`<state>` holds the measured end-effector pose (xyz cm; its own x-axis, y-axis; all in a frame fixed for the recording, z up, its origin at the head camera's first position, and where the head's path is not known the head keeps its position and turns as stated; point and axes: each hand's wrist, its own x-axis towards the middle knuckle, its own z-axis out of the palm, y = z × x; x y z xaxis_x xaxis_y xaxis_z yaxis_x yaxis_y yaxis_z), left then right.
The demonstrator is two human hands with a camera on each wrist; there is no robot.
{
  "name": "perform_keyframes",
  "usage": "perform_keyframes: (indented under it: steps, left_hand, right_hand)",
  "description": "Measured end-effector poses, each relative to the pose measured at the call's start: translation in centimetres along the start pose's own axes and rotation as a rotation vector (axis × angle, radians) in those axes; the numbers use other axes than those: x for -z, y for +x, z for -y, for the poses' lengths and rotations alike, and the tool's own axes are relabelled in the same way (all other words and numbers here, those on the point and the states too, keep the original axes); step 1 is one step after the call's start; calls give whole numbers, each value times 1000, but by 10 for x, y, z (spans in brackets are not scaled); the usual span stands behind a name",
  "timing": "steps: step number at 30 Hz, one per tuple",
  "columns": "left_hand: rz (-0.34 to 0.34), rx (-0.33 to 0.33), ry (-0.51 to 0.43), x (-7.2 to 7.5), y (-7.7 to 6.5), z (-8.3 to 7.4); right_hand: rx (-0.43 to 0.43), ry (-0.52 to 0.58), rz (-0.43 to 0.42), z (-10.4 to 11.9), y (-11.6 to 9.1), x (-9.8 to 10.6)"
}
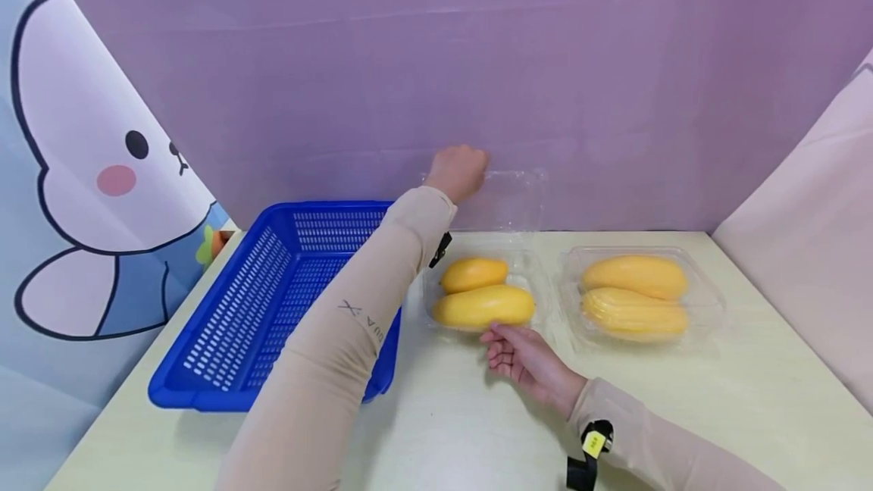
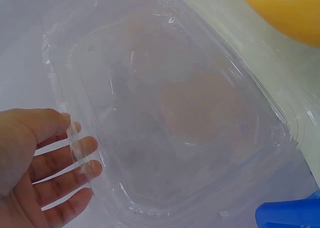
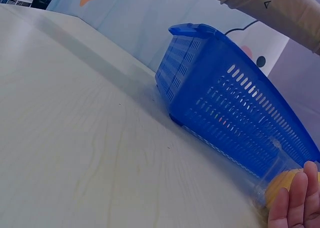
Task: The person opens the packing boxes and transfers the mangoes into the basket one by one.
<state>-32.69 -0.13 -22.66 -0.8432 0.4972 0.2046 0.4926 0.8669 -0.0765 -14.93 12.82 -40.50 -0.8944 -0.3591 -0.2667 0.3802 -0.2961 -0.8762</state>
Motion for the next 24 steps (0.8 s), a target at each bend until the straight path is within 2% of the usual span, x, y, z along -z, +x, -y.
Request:
perform_keyframes:
  steps: [5,10,18,24]
  left_hand:
    - [-11,8,-17,-2,2,2]
    - [-37,10,18,-5,0,5]
    - [29,3,76,-9,-1,7]
    - [63,3,70,-9,-1,5]
  right_hand:
    - [-2,-1,-1,0,0,0]
    - [3,0,-6,-1,0,-1]
    - [-4,-5,-14,-3,-2,-1]
    - [-3,5,-12,-4,-3,0]
